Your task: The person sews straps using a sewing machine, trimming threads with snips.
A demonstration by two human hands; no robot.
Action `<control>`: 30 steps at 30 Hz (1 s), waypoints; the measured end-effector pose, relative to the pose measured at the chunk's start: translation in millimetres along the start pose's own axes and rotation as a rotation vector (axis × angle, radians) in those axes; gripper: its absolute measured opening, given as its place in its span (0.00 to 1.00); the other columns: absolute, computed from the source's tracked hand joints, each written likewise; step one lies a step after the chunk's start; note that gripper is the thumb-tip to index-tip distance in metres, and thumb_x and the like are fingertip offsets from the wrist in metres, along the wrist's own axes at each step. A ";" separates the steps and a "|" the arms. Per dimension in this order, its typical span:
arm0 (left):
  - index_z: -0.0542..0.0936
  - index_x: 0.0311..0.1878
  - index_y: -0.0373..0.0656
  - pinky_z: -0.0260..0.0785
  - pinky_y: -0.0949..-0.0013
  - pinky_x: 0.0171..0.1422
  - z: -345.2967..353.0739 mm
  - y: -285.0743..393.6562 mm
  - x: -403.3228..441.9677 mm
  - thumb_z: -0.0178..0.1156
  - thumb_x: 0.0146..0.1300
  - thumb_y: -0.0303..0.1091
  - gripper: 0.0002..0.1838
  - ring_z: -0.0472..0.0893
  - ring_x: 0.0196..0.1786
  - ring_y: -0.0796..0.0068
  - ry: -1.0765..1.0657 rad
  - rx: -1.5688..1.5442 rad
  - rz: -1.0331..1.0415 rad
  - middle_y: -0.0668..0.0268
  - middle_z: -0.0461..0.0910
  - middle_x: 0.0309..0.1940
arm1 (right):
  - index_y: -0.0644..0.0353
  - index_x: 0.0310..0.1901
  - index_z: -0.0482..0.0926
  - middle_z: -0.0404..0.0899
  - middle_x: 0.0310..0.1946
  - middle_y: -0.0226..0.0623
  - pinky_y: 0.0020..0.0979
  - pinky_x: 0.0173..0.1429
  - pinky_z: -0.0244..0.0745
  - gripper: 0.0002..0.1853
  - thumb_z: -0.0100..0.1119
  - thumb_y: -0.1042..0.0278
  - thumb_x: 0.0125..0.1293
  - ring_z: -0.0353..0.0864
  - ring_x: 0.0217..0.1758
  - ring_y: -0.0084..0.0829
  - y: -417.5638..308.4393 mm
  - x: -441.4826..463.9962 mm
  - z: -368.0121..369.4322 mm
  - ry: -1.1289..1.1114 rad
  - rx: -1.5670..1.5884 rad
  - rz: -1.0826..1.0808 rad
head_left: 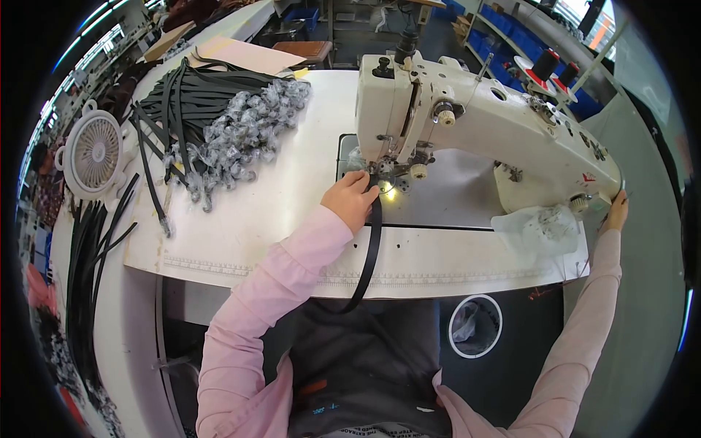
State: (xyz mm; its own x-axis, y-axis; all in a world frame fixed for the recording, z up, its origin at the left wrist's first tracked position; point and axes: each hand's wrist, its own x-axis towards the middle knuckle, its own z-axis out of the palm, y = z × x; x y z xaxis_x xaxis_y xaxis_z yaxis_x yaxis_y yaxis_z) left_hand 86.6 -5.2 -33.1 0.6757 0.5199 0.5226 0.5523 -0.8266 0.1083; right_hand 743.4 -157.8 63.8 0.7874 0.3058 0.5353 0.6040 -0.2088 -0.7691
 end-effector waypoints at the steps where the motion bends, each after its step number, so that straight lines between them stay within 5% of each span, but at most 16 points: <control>1: 0.77 0.43 0.40 0.68 0.67 0.55 0.0 0.2 0.2 0.60 0.41 0.22 0.20 0.72 0.53 0.59 -0.006 0.006 0.004 0.56 0.75 0.46 | 0.62 0.49 0.72 0.77 0.41 0.37 0.28 0.49 0.67 0.25 0.43 0.46 0.67 0.74 0.44 0.30 -2.1 7.9 -0.4 -0.009 -0.074 -0.092; 7: 0.77 0.43 0.40 0.69 0.67 0.54 4.1 -2.4 1.4 0.60 0.42 0.23 0.20 0.72 0.53 0.60 0.014 0.017 0.007 0.56 0.75 0.45 | 0.67 0.48 0.73 0.77 0.43 0.44 0.29 0.50 0.67 0.27 0.42 0.46 0.66 0.75 0.46 0.35 -21.4 39.2 -10.5 -0.176 -0.352 -0.012; 11: 0.77 0.43 0.40 0.69 0.67 0.54 5.0 -2.2 1.8 0.60 0.42 0.23 0.19 0.72 0.53 0.59 0.028 0.004 -0.012 0.56 0.75 0.45 | 0.66 0.50 0.70 0.74 0.47 0.42 0.30 0.49 0.67 0.28 0.43 0.46 0.66 0.73 0.49 0.33 18.4 -36.5 10.0 0.005 0.310 0.130; 14: 0.77 0.43 0.41 0.69 0.67 0.54 6.5 -3.9 1.3 0.61 0.42 0.24 0.19 0.73 0.53 0.59 0.028 0.000 -0.006 0.56 0.75 0.45 | 0.62 0.53 0.68 0.74 0.48 0.38 0.31 0.50 0.66 0.26 0.42 0.46 0.67 0.72 0.48 0.30 82.2 -31.2 11.0 -0.077 0.147 0.361; 17: 0.77 0.42 0.41 0.70 0.67 0.54 4.0 -2.4 0.6 0.61 0.42 0.24 0.19 0.72 0.53 0.59 0.027 0.000 -0.006 0.56 0.75 0.45 | 0.60 0.50 0.69 0.73 0.43 0.36 0.31 0.47 0.67 0.24 0.41 0.45 0.67 0.72 0.44 0.28 22.9 -62.1 10.6 0.158 0.314 0.056; 20: 0.77 0.42 0.41 0.70 0.67 0.53 6.8 -3.4 0.5 0.61 0.41 0.23 0.19 0.72 0.53 0.59 0.059 0.011 -0.005 0.56 0.75 0.45 | 0.59 0.48 0.70 0.74 0.41 0.35 0.30 0.46 0.67 0.23 0.41 0.46 0.67 0.72 0.43 0.27 -24.8 -69.1 3.6 0.193 0.354 -0.019; 22: 0.77 0.42 0.41 0.70 0.67 0.53 5.8 -2.7 0.6 0.61 0.41 0.23 0.19 0.72 0.53 0.59 0.049 -0.003 -0.014 0.56 0.75 0.45 | 0.60 0.49 0.71 0.75 0.41 0.35 0.31 0.47 0.68 0.23 0.41 0.46 0.67 0.73 0.45 0.27 -15.5 -54.9 4.7 0.030 0.320 0.194; 26: 0.77 0.42 0.41 0.70 0.67 0.53 8.5 -6.0 1.1 0.61 0.41 0.22 0.19 0.73 0.53 0.59 0.043 -0.021 -0.001 0.57 0.75 0.44 | 0.60 0.51 0.72 0.78 0.44 0.39 0.33 0.51 0.67 0.26 0.40 0.45 0.67 0.75 0.50 0.34 -15.2 -21.3 0.8 -0.016 -0.068 0.155; 28: 0.77 0.41 0.41 0.70 0.67 0.52 5.5 -4.0 -1.4 0.60 0.40 0.22 0.19 0.73 0.52 0.60 0.040 -0.004 0.007 0.58 0.75 0.44 | 0.62 0.51 0.73 0.77 0.46 0.43 0.34 0.52 0.66 0.29 0.39 0.43 0.66 0.75 0.51 0.41 1.7 33.3 -5.8 -0.045 -0.340 -0.235; 30: 0.77 0.41 0.40 0.71 0.66 0.52 2.7 -2.0 -0.3 0.60 0.40 0.21 0.19 0.73 0.52 0.60 0.044 -0.005 0.016 0.58 0.75 0.44 | 0.63 0.51 0.72 0.75 0.48 0.46 0.35 0.54 0.66 0.30 0.39 0.42 0.65 0.74 0.51 0.44 -12.3 63.6 -7.9 -0.202 -0.487 -0.205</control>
State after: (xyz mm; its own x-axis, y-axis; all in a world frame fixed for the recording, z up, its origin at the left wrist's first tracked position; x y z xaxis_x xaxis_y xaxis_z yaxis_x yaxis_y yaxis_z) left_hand 86.7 -3.1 -35.8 0.6621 0.4967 0.5612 0.5392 -0.8358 0.1035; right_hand 787.1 -143.2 110.1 0.6375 0.5467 0.5429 0.7671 -0.5164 -0.3807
